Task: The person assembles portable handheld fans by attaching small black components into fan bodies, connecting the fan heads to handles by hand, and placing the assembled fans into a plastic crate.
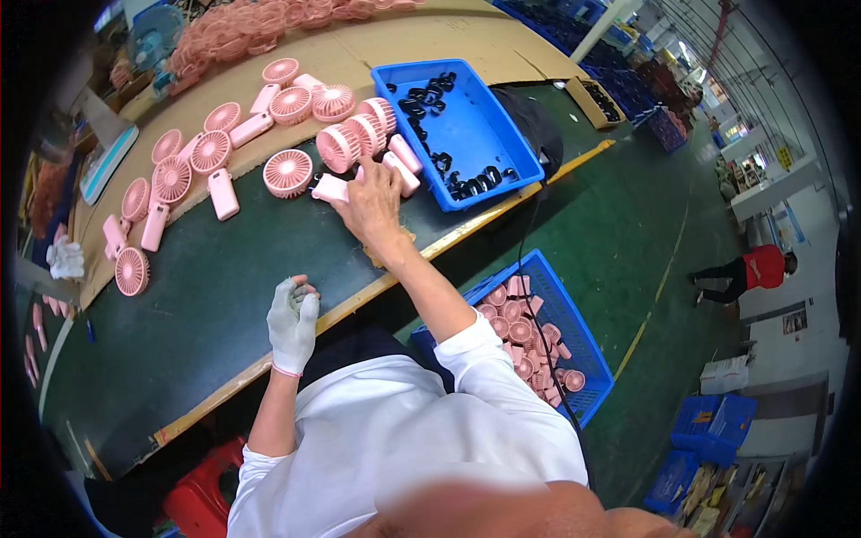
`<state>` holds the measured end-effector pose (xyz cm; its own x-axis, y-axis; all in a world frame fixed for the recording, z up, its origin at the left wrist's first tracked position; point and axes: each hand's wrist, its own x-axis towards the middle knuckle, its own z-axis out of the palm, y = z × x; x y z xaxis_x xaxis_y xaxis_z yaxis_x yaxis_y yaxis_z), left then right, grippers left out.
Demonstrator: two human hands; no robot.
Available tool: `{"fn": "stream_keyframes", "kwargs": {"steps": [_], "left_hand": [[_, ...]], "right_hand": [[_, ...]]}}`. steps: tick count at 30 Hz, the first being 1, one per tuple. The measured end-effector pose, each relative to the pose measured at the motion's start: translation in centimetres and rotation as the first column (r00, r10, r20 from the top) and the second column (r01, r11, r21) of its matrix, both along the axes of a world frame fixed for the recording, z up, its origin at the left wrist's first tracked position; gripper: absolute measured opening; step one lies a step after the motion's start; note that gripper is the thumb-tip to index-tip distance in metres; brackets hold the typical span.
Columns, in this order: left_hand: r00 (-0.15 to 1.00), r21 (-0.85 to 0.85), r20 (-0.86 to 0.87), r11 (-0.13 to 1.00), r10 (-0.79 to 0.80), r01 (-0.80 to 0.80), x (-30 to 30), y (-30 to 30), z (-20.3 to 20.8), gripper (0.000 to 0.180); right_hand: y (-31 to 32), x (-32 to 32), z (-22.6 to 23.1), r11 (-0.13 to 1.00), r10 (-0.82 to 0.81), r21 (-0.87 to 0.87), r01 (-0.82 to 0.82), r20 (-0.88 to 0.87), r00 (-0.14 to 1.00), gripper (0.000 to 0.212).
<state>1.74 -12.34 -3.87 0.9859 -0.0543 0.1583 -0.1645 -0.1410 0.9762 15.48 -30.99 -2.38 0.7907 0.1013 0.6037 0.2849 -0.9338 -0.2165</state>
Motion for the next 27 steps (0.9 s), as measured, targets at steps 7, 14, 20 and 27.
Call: {"fn": "stream_keyframes", "kwargs": {"steps": [7, 14, 20, 27], "left_hand": [[0.999, 0.076, 0.029, 0.997, 0.017, -0.019, 0.0, -0.1, -0.3, 0.024], [1.0, 0.069, 0.016, 0.997, 0.022, -0.023, 0.1, -0.4, -0.6, 0.023], [0.998, 0.141, 0.047, 0.989, 0.03, -0.036, -0.1, -0.3, -0.3, 0.021], [0.993, 0.212, 0.116, 0.976, 0.018, -0.043, -0.4, -0.6, -0.3, 0.02]], "right_hand": [[0.8, 0.7, 1.3, 0.998, -0.027, -0.059, 0.027, -0.009, 1.0, 0.054], [3.0, 2.2, -0.3, 0.962, 0.1, -0.259, -0.088, 0.034, 0.994, 0.013], [3.1, 2.9, -1.3, 0.984, 0.051, -0.169, -0.061, -0.06, 0.997, 0.019], [-0.6, 0.6, 1.5, 0.989, -0.055, -0.13, 0.065, 0.081, 0.995, 0.032]]}}
